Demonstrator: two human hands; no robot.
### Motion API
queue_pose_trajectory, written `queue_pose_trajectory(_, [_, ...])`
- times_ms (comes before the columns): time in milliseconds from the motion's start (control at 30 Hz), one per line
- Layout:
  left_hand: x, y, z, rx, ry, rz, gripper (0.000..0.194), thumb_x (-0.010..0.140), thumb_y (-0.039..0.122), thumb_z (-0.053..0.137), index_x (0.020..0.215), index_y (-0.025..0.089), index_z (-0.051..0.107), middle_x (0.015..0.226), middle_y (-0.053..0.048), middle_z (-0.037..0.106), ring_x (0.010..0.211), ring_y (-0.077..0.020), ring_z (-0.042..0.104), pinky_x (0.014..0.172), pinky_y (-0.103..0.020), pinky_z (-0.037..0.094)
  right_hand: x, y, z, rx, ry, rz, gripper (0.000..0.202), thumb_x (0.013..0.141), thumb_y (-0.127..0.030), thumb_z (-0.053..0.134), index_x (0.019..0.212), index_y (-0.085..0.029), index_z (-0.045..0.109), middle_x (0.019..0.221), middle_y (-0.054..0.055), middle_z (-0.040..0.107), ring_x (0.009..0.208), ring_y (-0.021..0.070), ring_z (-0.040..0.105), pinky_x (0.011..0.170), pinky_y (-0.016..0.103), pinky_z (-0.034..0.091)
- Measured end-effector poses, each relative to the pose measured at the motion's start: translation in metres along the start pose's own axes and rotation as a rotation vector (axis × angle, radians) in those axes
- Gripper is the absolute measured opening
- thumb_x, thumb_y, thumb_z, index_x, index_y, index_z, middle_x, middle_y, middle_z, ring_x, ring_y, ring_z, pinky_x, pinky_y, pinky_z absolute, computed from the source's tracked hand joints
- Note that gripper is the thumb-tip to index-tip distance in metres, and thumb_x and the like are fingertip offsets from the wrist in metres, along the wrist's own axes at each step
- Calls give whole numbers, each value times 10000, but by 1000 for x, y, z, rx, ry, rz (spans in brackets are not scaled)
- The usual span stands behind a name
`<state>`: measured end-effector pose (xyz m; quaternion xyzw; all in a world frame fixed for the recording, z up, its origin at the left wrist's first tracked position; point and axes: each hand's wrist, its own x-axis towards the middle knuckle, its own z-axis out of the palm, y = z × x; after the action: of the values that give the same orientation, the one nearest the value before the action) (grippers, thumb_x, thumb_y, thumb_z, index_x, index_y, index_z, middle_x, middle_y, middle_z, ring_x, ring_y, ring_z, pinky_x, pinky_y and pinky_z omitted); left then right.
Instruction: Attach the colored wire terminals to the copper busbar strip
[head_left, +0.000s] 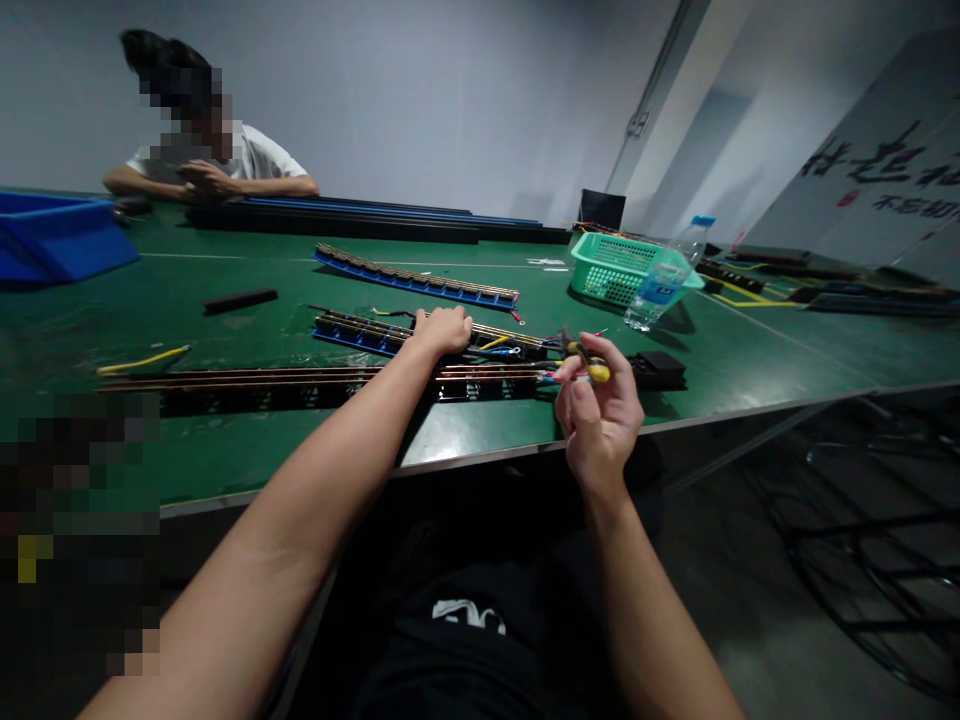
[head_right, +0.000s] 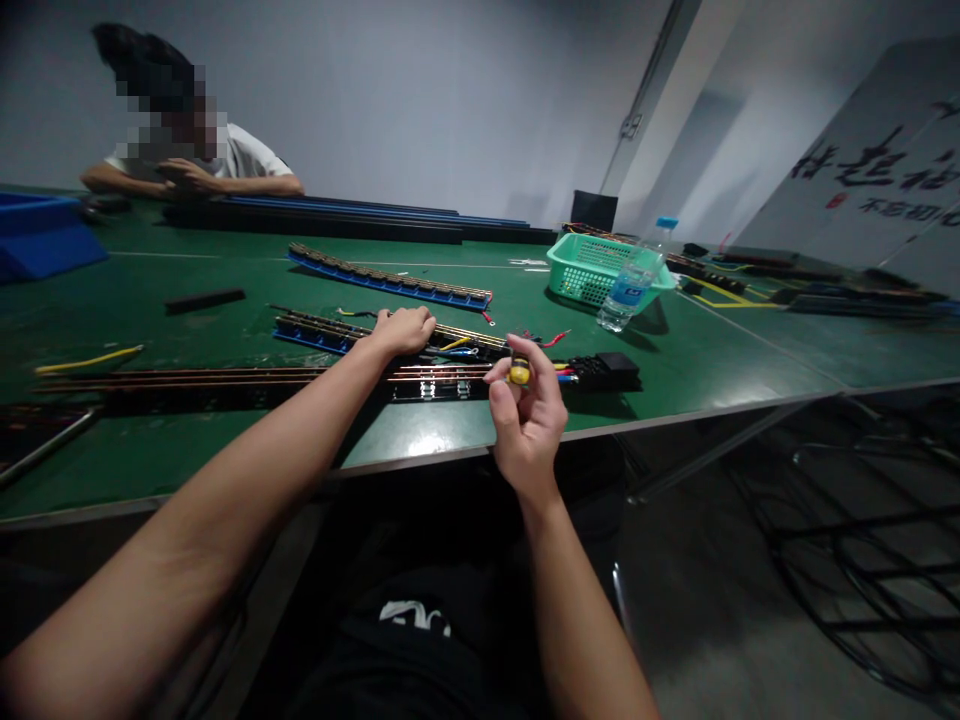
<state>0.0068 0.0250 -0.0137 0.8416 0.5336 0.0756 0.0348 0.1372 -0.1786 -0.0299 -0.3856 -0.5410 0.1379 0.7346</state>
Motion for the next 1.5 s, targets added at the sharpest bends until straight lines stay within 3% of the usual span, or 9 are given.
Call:
queue_pose_trajectory(133, [0,0,-1,6,3,4,462,1022,348,242,1251,172,604,1333,-170,633,1237,-336,565,1041,-559,362,7,1,16,139,-106,150,402,964,-547,463,1279,-302,500,860,-16,575,377,20,203,352,231,174])
queue_pose_trajectory(467, [-2,2,-1,5,14,5,445,1024,319,248,1239,162,605,1309,-174,647,1229,-339,577,1044,-565,362,39,20,45,245,-163,387,523,879,-681,523,1088,-207,597,697,-56,557,352,13,262,342,213,176])
queue_pose_trajectory(667, [-2,2,0,-14,13,-3,431,1029,340,278,1244,173,613,1317,-164,646,1248,-336,563,1067,-555,345,21,22,45,-82,-379,202,366,862,-525,636,914,-169,701,493,-80,426,442,66,370,453,218,283])
queue_pose_trajectory(767, [-2,2,0,-23,15,-10,430,1028,350,292,1233,181,631,1312,-155,652,1253,-338,559,1081,-557,329,8,21,46,-256,-562,87,258,858,-414,663,932,-176,730,493,-75,464,457,68,392,500,221,316])
queue_pose_trajectory(833, [-2,2,1,-21,12,-6,434,1027,343,293,1222,181,645,1312,-154,652,1250,-341,561,1081,-564,327,4,21,48,-277,-583,79,252,866,-408,660,956,-183,725,521,-65,499,470,72,411,510,223,327])
queue_pose_trajectory(1000, [-1,1,0,-8,12,8,445,1031,324,274,1199,177,658,1300,-155,658,1228,-334,579,1065,-562,349,2,21,47,5,-276,202,343,922,-494,572,1107,-211,624,764,-14,606,507,70,421,482,218,334])
queue_pose_trajectory(1100, [-1,2,-1,-1,12,21,460,1033,326,257,1177,170,665,1282,-162,665,1212,-342,589,1044,-573,367,-3,18,36,131,-136,170,410,913,-481,598,1241,-243,537,925,19,640,502,55,410,458,209,327])
queue_pose_trajectory(1300, [-2,2,-1,-1,22,27,481,1035,332,243,1161,154,672,1264,-171,671,1194,-352,595,1044,-598,358,-25,-12,-2,55,89,68,370,910,-434,627,1237,-265,586,884,19,646,437,39,347,395,198,282])
queue_pose_trajectory(1500, [-2,1,1,-14,35,5,477,1040,334,233,1180,149,649,1256,-171,674,1189,-345,601,1050,-587,357,-39,-37,-35,44,235,122,379,929,-452,601,1243,-239,610,870,18,657,363,7,288,346,183,252])
